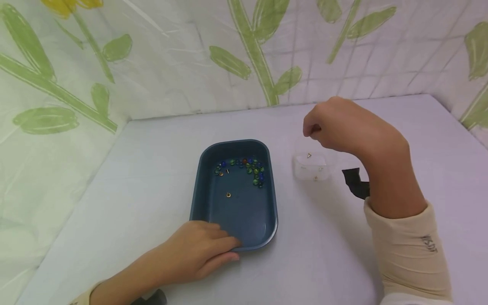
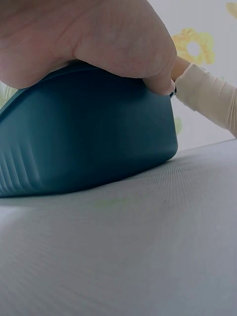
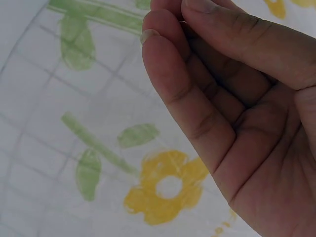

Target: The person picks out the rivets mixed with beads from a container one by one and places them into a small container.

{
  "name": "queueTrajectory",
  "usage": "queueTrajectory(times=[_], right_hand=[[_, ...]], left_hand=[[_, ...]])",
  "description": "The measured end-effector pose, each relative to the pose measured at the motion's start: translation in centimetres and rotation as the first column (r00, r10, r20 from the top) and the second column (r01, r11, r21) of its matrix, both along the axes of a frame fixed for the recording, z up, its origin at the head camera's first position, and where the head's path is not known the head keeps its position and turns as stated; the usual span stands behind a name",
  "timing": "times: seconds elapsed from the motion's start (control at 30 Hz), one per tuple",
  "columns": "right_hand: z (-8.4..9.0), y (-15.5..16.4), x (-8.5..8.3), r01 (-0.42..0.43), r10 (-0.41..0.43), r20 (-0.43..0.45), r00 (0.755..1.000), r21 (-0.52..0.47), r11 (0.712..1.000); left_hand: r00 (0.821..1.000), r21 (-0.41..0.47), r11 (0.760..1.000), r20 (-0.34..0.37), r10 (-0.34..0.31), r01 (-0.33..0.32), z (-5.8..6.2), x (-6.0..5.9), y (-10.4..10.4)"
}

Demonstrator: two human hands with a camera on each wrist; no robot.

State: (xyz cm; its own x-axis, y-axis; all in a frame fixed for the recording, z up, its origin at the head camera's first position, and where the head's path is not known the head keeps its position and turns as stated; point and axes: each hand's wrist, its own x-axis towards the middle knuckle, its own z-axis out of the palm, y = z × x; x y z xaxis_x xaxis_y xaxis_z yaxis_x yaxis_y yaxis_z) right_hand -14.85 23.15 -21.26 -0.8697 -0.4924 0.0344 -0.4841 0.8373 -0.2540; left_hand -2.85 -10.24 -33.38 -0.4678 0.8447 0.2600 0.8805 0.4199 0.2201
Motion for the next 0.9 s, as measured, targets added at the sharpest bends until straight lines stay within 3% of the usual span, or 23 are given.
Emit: queueTrajectory(times=[0.23,0.5,0.9], right_hand=[[0.0,0.5,-0.2,0.014,-0.014,-0.013,1.000,0.017,1.000],[0.0,0.6,-0.3,0.086,-0.089,0.056,0.994,0.054,0.995],[-0.2,-1.0,0.2,0.017,-0.018,0.046,0.999,0.030,0.999]], left_hand=[[1.000,0.000,1.000,0.001,0.002,-0.002,0.0,0.0,0.0],[1.000,-0.008,1.000,-0.001,0.003,-0.003,0.0,0.0,0.0],[1.000,-0.015,1.000,-0.023,0.002,-0.002,-0.1,0.0,0.0]])
